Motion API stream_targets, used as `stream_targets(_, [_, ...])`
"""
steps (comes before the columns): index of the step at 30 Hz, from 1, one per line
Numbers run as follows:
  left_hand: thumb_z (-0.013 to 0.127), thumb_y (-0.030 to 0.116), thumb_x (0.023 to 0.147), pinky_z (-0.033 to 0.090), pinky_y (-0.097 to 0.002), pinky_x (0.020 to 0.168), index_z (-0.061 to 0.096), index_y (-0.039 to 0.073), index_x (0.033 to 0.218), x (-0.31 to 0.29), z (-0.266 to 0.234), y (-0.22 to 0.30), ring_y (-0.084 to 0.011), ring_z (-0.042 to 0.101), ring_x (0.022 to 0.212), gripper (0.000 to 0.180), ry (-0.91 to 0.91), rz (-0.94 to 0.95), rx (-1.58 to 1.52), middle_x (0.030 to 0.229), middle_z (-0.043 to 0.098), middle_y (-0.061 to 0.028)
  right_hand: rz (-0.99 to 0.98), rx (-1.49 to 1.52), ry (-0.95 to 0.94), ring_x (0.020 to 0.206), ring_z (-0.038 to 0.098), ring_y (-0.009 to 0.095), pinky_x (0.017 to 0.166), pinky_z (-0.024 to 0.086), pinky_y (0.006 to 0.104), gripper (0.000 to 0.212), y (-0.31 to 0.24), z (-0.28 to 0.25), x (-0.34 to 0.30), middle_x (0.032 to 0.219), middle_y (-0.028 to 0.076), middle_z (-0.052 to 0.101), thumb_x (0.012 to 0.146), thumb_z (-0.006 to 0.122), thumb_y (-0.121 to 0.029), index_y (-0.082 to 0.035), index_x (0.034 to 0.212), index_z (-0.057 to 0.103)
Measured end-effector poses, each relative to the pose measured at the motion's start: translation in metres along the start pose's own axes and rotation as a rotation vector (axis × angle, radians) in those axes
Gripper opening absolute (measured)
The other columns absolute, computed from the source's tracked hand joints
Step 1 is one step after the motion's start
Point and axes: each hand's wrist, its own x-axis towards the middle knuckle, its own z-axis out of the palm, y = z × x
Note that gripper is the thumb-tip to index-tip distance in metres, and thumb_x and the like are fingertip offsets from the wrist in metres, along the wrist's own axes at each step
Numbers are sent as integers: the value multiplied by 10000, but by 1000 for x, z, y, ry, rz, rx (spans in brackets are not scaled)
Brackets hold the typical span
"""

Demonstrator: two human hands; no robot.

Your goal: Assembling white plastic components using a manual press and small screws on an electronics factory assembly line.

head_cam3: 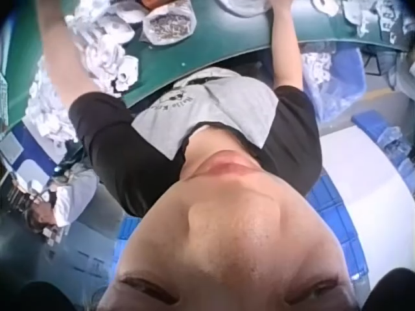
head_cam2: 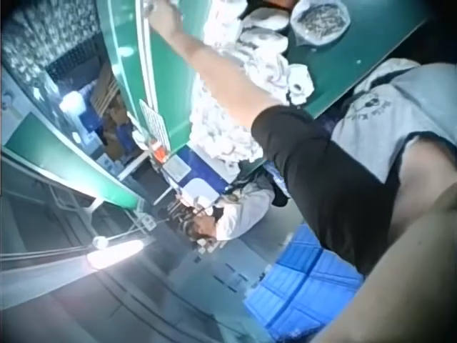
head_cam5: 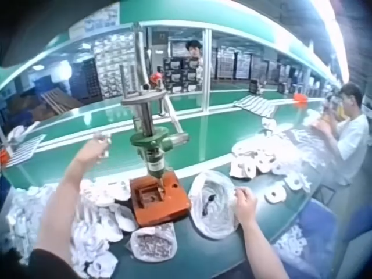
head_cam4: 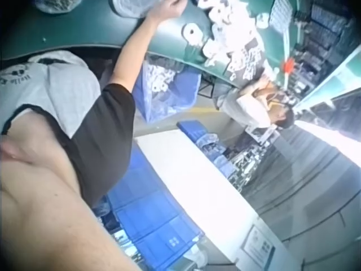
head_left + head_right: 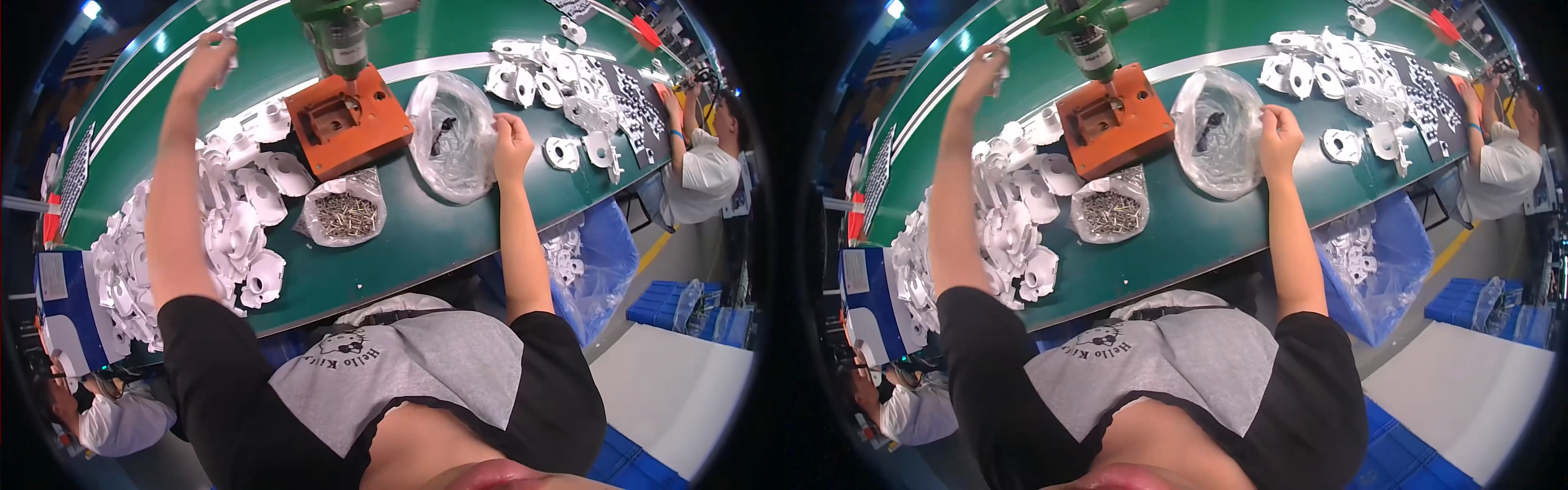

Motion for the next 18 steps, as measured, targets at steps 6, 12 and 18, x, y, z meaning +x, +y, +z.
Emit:
stream_targets(6, [498,250,868,529,-323,794,388,33,1321,-173,-14,38,-217,615,954,515,-376,-111,-821,1162,545,-125,-76,-1126,154,1243,353,341,1001,242,543,504,32,-70,30,1371,141,394,674,660,-293,-149,1153,599])
stream_targets(12, [475,235,912,518,-516,845,310,20,1297,-269,26,-11,-444,545,1084,471,-553,-254,-1259,1259,477,-231,57,-1185,-519,1254,352,464,993,283,593,691,67,-156,60,1443,147,339,728,642,-381,-258,1369,412])
stream_targets(18, [485,70,915,536,-419,823,330,14,1260,-260,49,-4,-252,584,1029,383,-236,-177,-1499,1154,534,-164,110,-1247,-872,969,594,356,783,483,426,715,-41,-112,19,1162,193,559,670,733,-411,-178,1297,483])
